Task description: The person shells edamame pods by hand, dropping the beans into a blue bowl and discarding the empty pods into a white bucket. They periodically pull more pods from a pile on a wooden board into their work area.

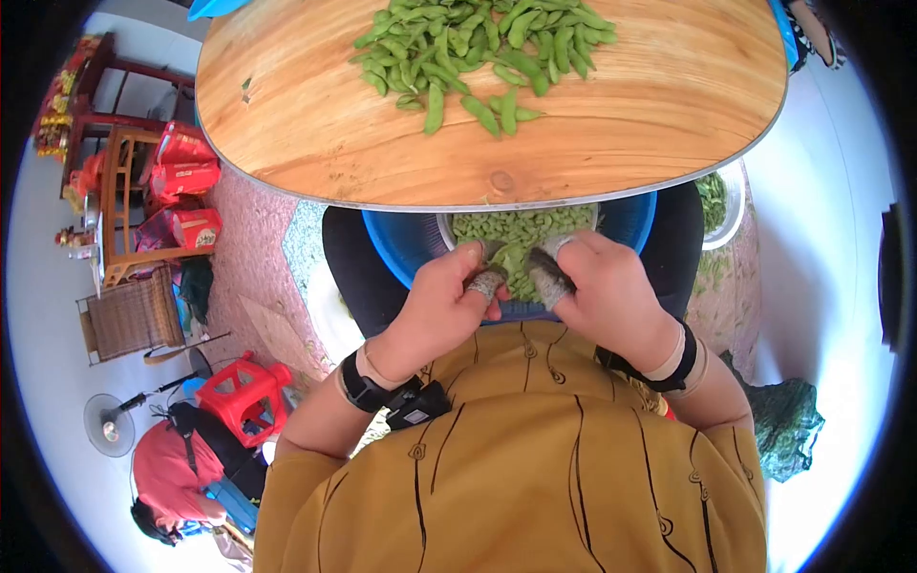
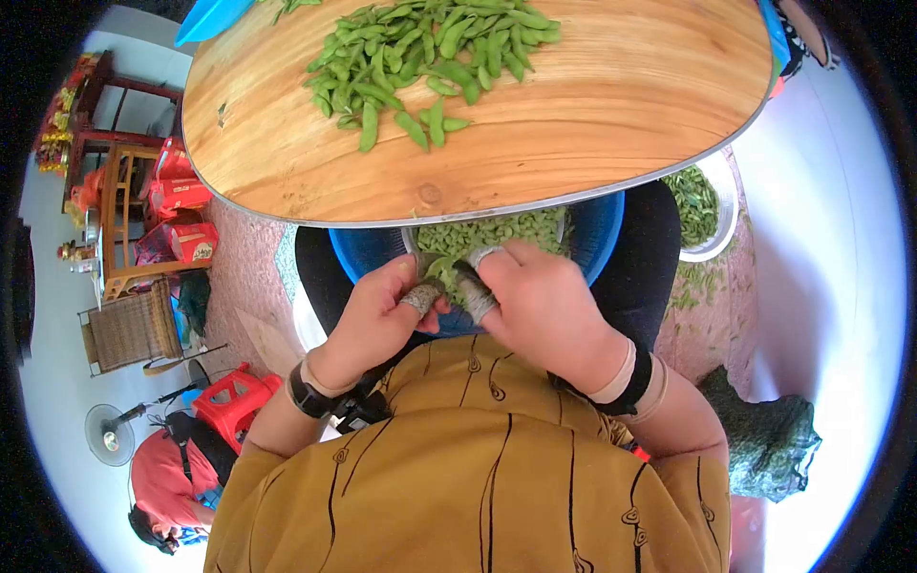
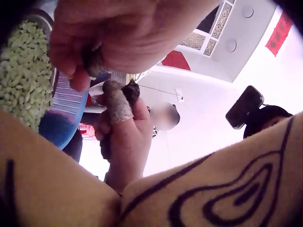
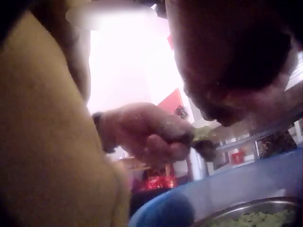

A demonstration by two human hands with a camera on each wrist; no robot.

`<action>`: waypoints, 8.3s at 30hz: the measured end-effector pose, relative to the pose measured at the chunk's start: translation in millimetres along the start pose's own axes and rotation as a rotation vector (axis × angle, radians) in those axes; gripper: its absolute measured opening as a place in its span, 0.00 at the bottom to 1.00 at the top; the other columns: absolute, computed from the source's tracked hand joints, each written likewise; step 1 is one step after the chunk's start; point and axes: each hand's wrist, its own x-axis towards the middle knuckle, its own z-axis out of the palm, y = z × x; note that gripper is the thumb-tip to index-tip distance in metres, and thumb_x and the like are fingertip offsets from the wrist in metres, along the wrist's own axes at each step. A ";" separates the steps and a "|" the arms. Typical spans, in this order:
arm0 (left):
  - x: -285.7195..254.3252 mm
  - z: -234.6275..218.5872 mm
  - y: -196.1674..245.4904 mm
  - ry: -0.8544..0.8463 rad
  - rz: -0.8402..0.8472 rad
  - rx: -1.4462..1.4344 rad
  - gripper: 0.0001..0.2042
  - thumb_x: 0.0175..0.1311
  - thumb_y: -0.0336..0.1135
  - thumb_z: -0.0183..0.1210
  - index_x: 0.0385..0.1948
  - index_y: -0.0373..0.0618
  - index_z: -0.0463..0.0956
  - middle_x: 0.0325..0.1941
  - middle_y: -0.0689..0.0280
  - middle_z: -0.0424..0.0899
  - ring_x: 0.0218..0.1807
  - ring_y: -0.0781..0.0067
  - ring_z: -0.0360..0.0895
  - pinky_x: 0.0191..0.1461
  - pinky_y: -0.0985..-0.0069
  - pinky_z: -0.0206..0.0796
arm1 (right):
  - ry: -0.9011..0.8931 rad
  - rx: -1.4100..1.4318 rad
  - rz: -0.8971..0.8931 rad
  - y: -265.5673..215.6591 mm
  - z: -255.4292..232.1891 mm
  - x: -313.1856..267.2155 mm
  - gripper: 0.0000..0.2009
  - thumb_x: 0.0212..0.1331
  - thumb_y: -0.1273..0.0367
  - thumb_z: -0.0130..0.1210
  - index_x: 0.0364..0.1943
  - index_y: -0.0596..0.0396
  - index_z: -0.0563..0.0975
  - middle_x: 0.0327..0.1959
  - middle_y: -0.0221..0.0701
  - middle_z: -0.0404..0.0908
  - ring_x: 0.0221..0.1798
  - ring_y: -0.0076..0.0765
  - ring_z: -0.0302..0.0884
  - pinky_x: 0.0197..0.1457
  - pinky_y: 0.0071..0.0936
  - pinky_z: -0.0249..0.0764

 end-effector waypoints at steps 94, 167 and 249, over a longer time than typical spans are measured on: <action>-4.1 1.5 23.3 -0.127 0.094 -0.067 0.10 0.63 0.19 0.44 0.41 0.37 0.73 0.33 0.66 0.79 0.32 0.81 0.72 0.38 0.81 0.68 | 0.058 0.484 0.146 -9.2 -12.2 6.0 0.09 0.52 0.75 0.58 0.36 0.60 0.72 0.21 0.34 0.74 0.21 0.30 0.72 0.24 0.30 0.70; 0.8 -22.8 37.1 -0.057 0.328 0.009 0.07 0.59 0.24 0.54 0.39 0.36 0.74 0.28 0.67 0.77 0.27 0.75 0.72 0.33 0.74 0.68 | -0.469 1.455 0.677 -17.0 -52.8 30.7 0.12 0.64 0.74 0.45 0.50 0.54 0.74 0.24 0.22 0.72 0.17 0.12 0.61 0.18 0.13 0.57; -7.3 -29.1 37.5 0.160 0.328 -0.227 0.11 0.68 0.30 0.49 0.48 0.38 0.74 0.38 0.69 0.81 0.33 0.83 0.78 0.33 0.86 0.69 | 0.272 0.102 -0.007 -53.0 -1.9 41.7 0.09 0.49 0.72 0.61 0.33 0.59 0.76 0.24 0.43 0.74 0.28 0.53 0.74 0.31 0.36 0.71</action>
